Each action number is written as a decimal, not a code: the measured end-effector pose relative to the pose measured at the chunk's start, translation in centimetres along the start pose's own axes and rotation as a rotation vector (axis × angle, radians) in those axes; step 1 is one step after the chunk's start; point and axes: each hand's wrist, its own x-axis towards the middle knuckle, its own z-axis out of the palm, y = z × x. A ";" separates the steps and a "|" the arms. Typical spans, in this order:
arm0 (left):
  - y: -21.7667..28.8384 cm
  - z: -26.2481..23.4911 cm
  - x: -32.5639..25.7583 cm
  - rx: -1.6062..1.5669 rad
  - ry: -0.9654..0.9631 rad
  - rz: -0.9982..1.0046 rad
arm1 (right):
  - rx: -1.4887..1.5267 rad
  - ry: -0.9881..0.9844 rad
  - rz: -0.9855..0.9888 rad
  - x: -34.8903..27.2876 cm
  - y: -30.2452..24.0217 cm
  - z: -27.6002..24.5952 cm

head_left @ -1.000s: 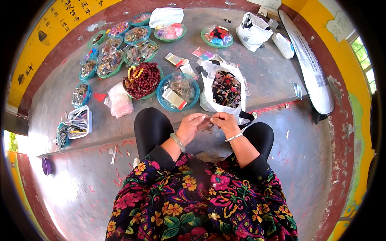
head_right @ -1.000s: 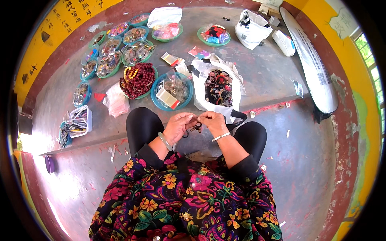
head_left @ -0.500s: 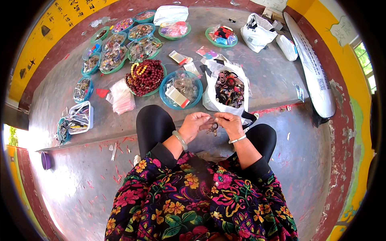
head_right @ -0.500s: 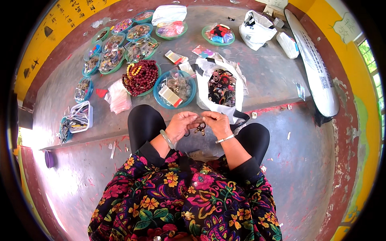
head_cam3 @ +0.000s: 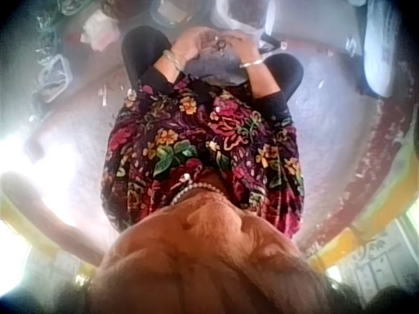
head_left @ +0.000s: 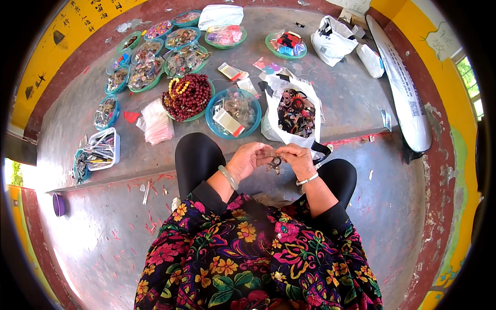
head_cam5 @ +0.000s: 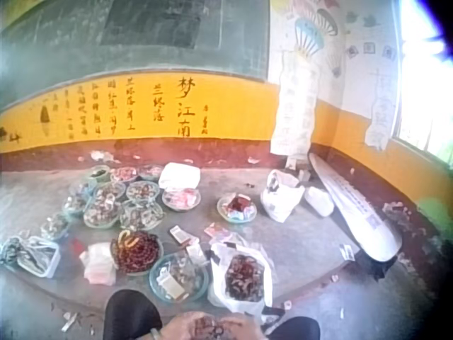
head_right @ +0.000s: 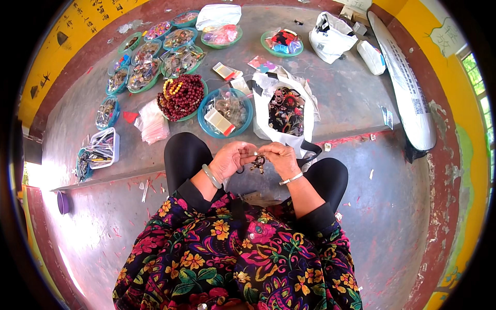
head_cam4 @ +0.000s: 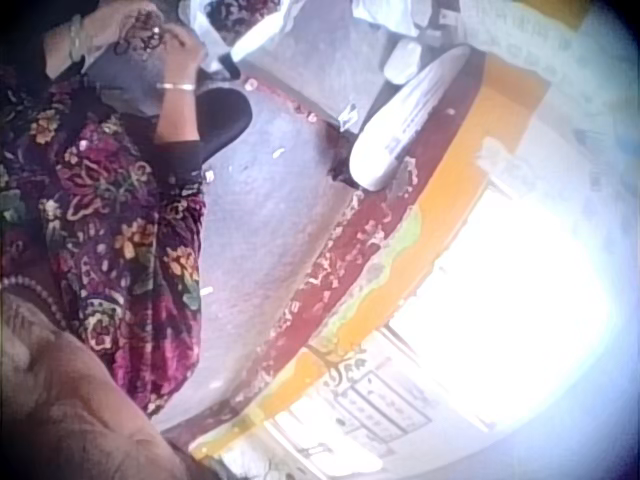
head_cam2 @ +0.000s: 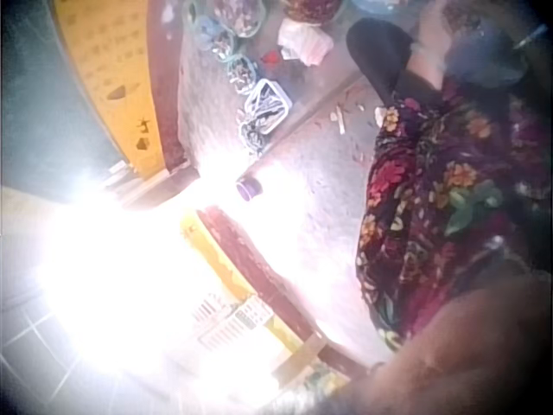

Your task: The person sits on the floor surrounded by various containers of beads and jewelry supplies. They pick up small items, such as beads and elastic bands, from a white bag and the floor, then place them into small plastic bags or containers.

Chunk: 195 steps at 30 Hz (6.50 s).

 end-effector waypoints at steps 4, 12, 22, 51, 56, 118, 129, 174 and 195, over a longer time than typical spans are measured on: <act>-0.6 -0.3 0.5 0.130 0.042 -0.007 | -0.039 0.017 -0.022 0.0 0.0 0.2; -1.1 -0.4 0.5 0.220 0.133 0.068 | 0.038 0.079 0.063 0.2 0.4 0.2; -1.9 -0.6 0.9 0.386 0.094 0.170 | 0.203 0.016 0.197 0.3 0.9 0.3; -1.0 0.7 0.1 0.721 0.006 0.169 | -0.384 0.052 -0.207 -0.3 -0.3 0.2; -0.8 0.9 -0.3 1.009 0.045 0.217 | -0.406 0.030 -0.277 -0.5 -0.4 0.3; 0.7 -15.0 11.3 0.138 1.150 0.628 | -0.211 -0.117 0.104 -0.3 -0.4 -1.0; 1.6 -15.4 12.0 0.280 1.207 0.445 | -0.209 -0.150 0.131 -0.2 0.9 -0.8; -3.8 -0.8 -2.1 0.467 -0.006 0.250 | -0.194 0.119 0.053 -0.5 0.4 1.2; -3.5 -0.6 -2.0 0.396 0.112 0.203 | -0.707 0.139 -0.402 -1.3 -2.6 2.1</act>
